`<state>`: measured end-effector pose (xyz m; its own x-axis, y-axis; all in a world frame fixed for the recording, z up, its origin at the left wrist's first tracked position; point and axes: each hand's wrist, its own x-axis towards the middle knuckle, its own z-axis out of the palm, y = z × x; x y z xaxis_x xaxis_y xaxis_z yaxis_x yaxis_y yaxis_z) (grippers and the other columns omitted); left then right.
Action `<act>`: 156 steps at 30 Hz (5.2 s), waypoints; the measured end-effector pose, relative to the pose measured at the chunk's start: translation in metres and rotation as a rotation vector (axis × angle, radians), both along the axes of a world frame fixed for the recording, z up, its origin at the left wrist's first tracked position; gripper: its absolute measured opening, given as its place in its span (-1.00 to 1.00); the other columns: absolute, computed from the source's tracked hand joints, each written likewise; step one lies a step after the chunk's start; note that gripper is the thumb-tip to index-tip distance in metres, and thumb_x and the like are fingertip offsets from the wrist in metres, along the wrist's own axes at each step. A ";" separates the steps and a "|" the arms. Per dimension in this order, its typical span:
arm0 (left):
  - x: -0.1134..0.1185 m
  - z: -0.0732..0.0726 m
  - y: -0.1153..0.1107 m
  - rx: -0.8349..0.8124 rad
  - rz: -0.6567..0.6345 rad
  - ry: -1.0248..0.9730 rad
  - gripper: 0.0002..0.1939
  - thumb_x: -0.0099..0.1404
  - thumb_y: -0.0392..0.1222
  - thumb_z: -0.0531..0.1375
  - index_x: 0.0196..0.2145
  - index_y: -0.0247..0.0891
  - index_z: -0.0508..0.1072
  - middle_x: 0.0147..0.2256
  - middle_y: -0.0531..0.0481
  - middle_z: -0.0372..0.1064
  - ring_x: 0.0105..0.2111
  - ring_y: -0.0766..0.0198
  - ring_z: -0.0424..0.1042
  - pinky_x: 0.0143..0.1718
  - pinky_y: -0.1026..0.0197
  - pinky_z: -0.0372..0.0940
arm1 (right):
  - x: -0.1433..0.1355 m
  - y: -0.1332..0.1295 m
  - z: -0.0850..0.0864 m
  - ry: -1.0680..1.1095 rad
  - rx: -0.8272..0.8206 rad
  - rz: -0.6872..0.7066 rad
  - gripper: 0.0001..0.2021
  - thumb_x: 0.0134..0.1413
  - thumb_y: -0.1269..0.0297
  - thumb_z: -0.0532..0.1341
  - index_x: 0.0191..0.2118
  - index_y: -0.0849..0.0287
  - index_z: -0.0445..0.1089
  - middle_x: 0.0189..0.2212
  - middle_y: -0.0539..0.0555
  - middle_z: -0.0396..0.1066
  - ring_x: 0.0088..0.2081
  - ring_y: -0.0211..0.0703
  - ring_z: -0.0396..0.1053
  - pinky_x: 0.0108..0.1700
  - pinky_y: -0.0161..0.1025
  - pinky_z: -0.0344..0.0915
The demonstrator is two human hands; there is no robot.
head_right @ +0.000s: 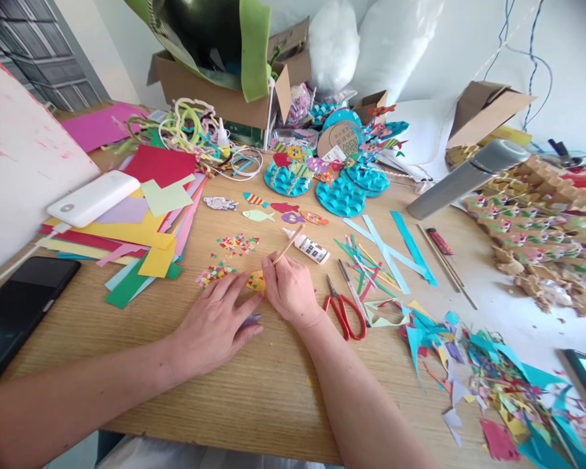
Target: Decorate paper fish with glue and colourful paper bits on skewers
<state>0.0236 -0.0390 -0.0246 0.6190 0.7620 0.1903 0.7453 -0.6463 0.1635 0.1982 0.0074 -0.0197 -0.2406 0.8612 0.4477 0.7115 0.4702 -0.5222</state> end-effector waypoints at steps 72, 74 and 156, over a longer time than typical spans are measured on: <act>-0.017 0.022 0.031 0.137 -0.046 -0.647 -0.77 0.43 -0.16 -0.07 -0.19 -0.24 0.34 -0.22 -0.12 0.39 -0.16 0.15 0.32 -0.09 0.03 0.24 | 0.006 0.000 -0.004 0.432 0.035 -0.255 -0.57 0.31 -0.01 -0.05 -0.48 0.13 0.28 -0.62 -0.01 0.29 -0.59 -0.27 0.28 -0.51 -0.30 0.20; -0.018 0.024 0.028 0.166 -0.096 -0.696 -0.79 0.42 -0.20 -0.07 -0.28 -0.23 0.33 -0.32 -0.08 0.39 -0.25 0.18 0.32 -0.16 0.04 0.23 | 0.006 0.000 -0.004 0.446 0.041 -0.261 -0.58 0.31 0.00 -0.04 -0.47 0.13 0.29 -0.63 -0.02 0.29 -0.62 -0.29 0.26 -0.52 -0.30 0.20; -0.011 0.010 0.026 -0.050 -0.244 -0.326 -0.49 0.40 0.13 -0.03 -0.51 -0.27 0.42 -0.18 -0.16 0.49 -0.15 0.07 0.27 -0.09 0.01 0.27 | 0.007 -0.001 -0.008 0.449 0.090 -0.243 -0.61 0.31 0.10 0.00 -0.49 0.17 0.31 -0.67 -0.06 0.27 -0.65 -0.34 0.24 -0.53 -0.34 0.19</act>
<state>0.0124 -0.0129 -0.0148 0.6962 0.6137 0.3725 0.4754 -0.7829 0.4014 0.2054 0.0066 -0.0279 0.1945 0.8216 0.5359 0.5208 0.3764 -0.7662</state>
